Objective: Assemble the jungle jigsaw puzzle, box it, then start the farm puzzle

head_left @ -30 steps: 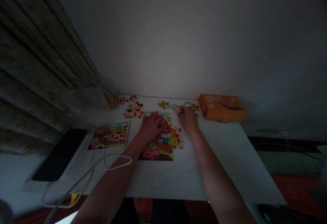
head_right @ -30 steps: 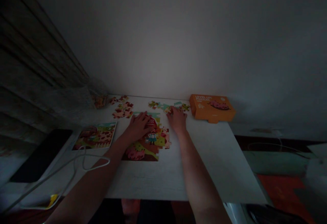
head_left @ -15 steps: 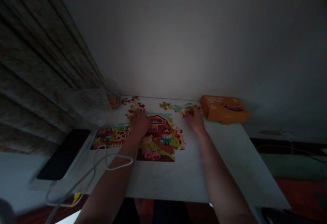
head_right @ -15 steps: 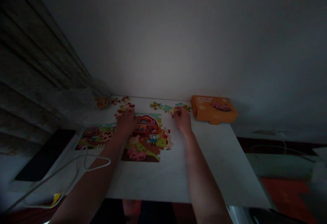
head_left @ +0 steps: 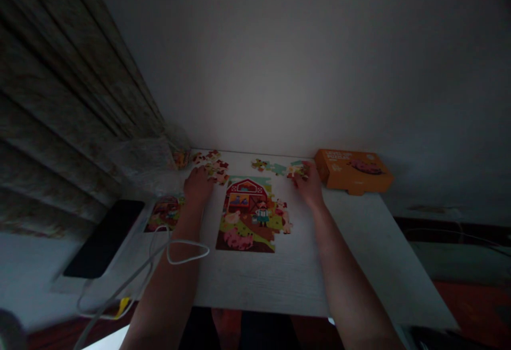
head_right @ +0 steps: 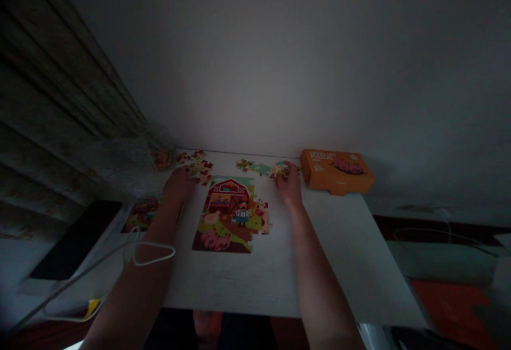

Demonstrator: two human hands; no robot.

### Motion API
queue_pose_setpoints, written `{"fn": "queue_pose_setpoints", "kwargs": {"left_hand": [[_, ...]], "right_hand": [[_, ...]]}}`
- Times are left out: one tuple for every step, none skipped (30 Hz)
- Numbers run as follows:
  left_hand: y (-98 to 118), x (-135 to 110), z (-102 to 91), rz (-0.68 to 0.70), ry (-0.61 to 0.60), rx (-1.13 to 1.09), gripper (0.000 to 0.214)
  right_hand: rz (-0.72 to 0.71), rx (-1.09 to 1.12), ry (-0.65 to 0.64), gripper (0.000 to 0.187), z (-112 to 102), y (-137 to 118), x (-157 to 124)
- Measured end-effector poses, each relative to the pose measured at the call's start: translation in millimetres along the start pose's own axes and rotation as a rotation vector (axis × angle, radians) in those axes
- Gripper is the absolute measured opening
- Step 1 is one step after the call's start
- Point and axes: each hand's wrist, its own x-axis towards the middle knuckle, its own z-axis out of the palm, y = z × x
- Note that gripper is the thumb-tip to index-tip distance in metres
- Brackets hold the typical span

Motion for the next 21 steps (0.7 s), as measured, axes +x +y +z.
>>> {"fn": "queue_pose_setpoints", "kwargs": {"left_hand": [[-1,0,-1.2,-0.016,-0.011,0.003,0.045],[-2,1,-2.3,-0.029,-0.024,0.002,0.043],[-3,2,-3.3,-0.038,-0.034,-0.002,0.042],[-3,3,-4.2,-0.049,-0.037,-0.006,0.04],[-3,5,-4.9,-0.062,-0.034,-0.01,0.038],[-3,6,-5.6,-0.077,-0.03,-0.014,0.036],[-3,8,-6.2,-0.09,-0.026,-0.021,0.034],[-4,10,-6.5,-0.1,-0.022,-0.028,0.033],[-4,11,-6.7,-0.111,-0.018,-0.036,0.033],[-5,13,-6.6,-0.121,-0.01,-0.043,0.034],[-7,14,-6.3,-0.128,0.001,-0.051,0.037],[-8,15,-5.7,-0.133,0.018,-0.06,0.042],[-9,16,-5.0,-0.138,0.038,-0.071,0.048],[-11,17,-4.2,-0.14,0.06,-0.085,0.053],[-12,18,-3.5,-0.139,0.083,-0.101,0.056],[-12,19,-2.8,-0.139,0.1,-0.114,0.057],[-12,19,-2.3,-0.143,0.11,-0.12,0.055],[-11,19,-2.0,-0.146,0.111,-0.117,0.052],[-10,19,-1.9,-0.144,0.102,-0.105,0.05],[-7,19,-1.9,-0.135,0.087,-0.088,0.047],[-5,18,-1.9,-0.122,0.066,-0.067,0.044]], "right_hand": [[-0.015,-0.027,-0.013,0.047,0,-2,-1],[-0.026,-0.054,-0.026,0.043,-1,-4,-2],[-0.035,-0.078,-0.041,0.04,-1,-5,-3],[-0.041,-0.099,-0.059,0.038,-1,-6,-3],[-0.044,-0.119,-0.08,0.036,-2,-6,-3],[-0.046,-0.141,-0.104,0.036,-2,-6,-3],[-0.048,-0.17,-0.129,0.036,-2,-5,-3],[-0.048,-0.206,-0.15,0.036,-2,-5,-3],[-0.046,-0.245,-0.162,0.035,-2,-4,-3],[-0.044,-0.284,-0.164,0.034,-1,-4,-3],[-0.045,-0.324,-0.159,0.034,-1,-3,-3],[-0.05,-0.362,-0.15,0.032,-1,-2,-4],[-0.06,-0.397,-0.14,0.031,0,-2,-4],[-0.074,-0.434,-0.135,0.029,1,-1,-4],[-0.091,-0.472,-0.132,0.027,2,0,-5],[-0.106,-0.508,-0.129,0.025,3,0,-5],[-0.118,-0.537,-0.128,0.023,3,1,-6],[-0.127,-0.558,-0.127,0.022,4,1,-6],[-0.133,-0.571,-0.125,0.021,4,2,-7],[-0.138,-0.58,-0.121,0.021,4,2,-7],[-0.142,-0.587,-0.116,0.021,3,1,-7]]}}
